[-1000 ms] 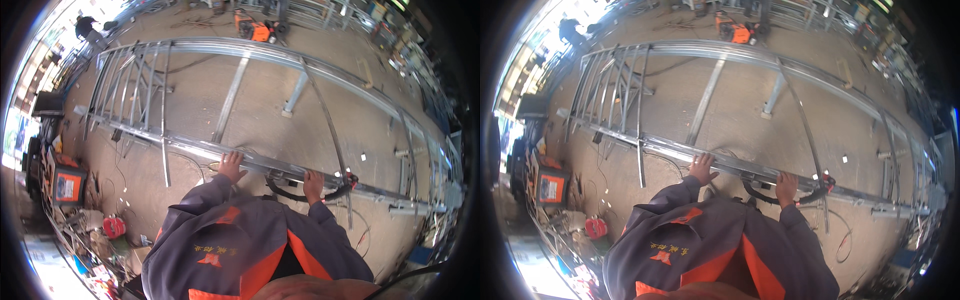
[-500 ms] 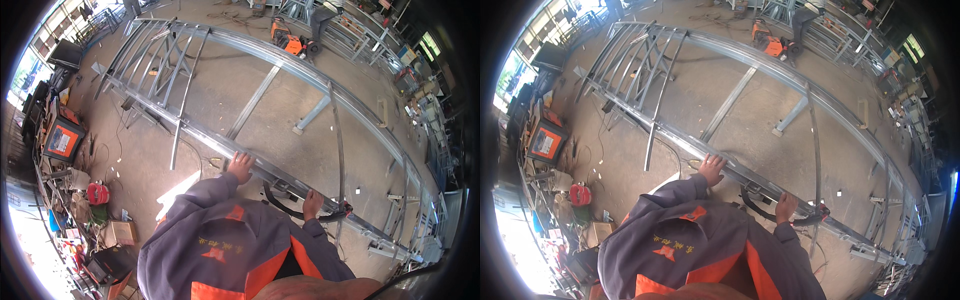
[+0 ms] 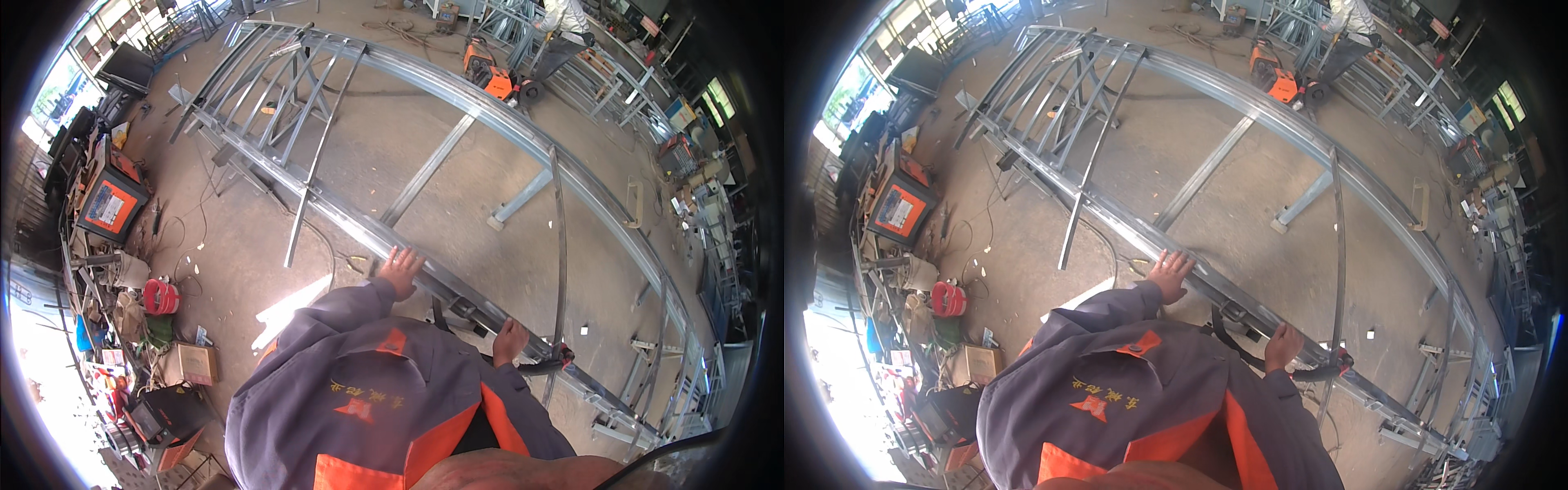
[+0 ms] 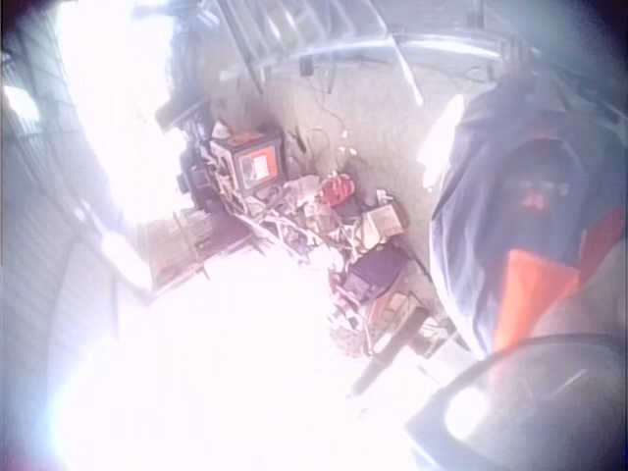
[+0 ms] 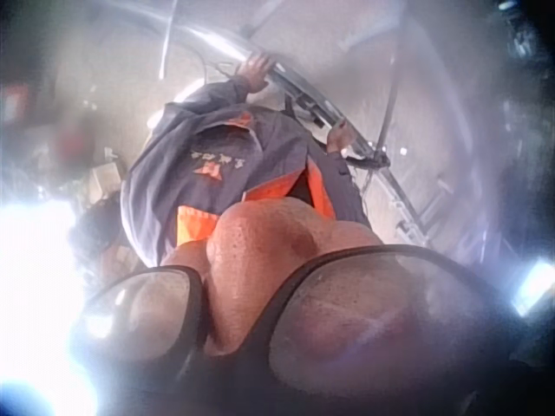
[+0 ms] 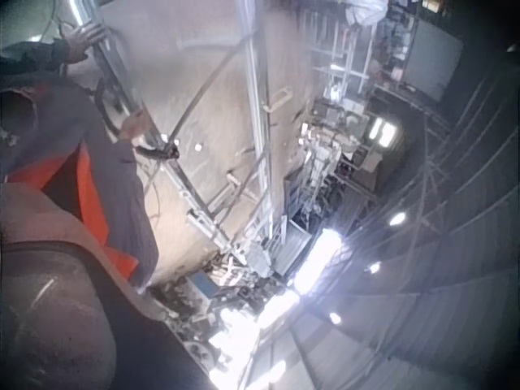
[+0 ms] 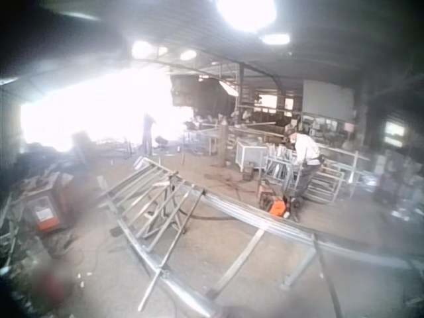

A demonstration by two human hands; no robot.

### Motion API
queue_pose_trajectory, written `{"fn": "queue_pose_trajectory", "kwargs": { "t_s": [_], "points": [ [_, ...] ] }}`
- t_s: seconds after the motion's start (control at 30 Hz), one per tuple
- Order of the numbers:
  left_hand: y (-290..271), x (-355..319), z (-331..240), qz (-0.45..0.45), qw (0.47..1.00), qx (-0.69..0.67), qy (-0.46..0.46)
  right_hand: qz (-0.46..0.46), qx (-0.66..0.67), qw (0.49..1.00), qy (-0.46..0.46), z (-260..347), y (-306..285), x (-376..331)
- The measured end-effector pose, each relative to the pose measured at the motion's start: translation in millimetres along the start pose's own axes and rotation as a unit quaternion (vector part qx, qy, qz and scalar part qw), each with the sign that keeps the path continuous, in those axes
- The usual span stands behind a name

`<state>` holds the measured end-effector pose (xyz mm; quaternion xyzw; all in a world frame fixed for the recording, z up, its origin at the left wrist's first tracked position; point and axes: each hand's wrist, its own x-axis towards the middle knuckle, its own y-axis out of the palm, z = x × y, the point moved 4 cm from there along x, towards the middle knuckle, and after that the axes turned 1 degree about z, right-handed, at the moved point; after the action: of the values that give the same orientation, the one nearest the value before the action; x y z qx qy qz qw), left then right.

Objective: The person positions metal bars onto a curved frame and uses a welding torch to join them. The person repeatedly aligns bars and welds joints along the structure.

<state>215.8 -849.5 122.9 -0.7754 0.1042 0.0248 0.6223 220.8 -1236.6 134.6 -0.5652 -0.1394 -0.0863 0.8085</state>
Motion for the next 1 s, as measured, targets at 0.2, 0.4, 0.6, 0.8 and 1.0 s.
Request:
{"fn": "queue_pose_trajectory", "kwargs": {
  "t_s": [0.2,0.4,0.6,0.8,1.0],
  "points": [
    [1,1,-1,-0.001,1.0,0.007,-0.002,0.01,0.018,1.0,0.003,5,-6,3],
    [3,1,-2,0.001,1.0,0.008,-0.004,-0.022,0.0,1.0,-0.011,4,-5,1],
    [0,1,-2,0.007,1.0,0.002,-0.004,-0.009,-0.006,1.0,-0.005,1,-3,1],
    [-7,0,-3,0.023,1.0,-0.003,0.002,0.004,0.011,1.0,0.001,2,-4,2],
    [-12,-4,-3,0.019,1.0,-0.009,-0.001,-0.003,-0.01,1.0,0.001,-1,1,1]
  ]
}}
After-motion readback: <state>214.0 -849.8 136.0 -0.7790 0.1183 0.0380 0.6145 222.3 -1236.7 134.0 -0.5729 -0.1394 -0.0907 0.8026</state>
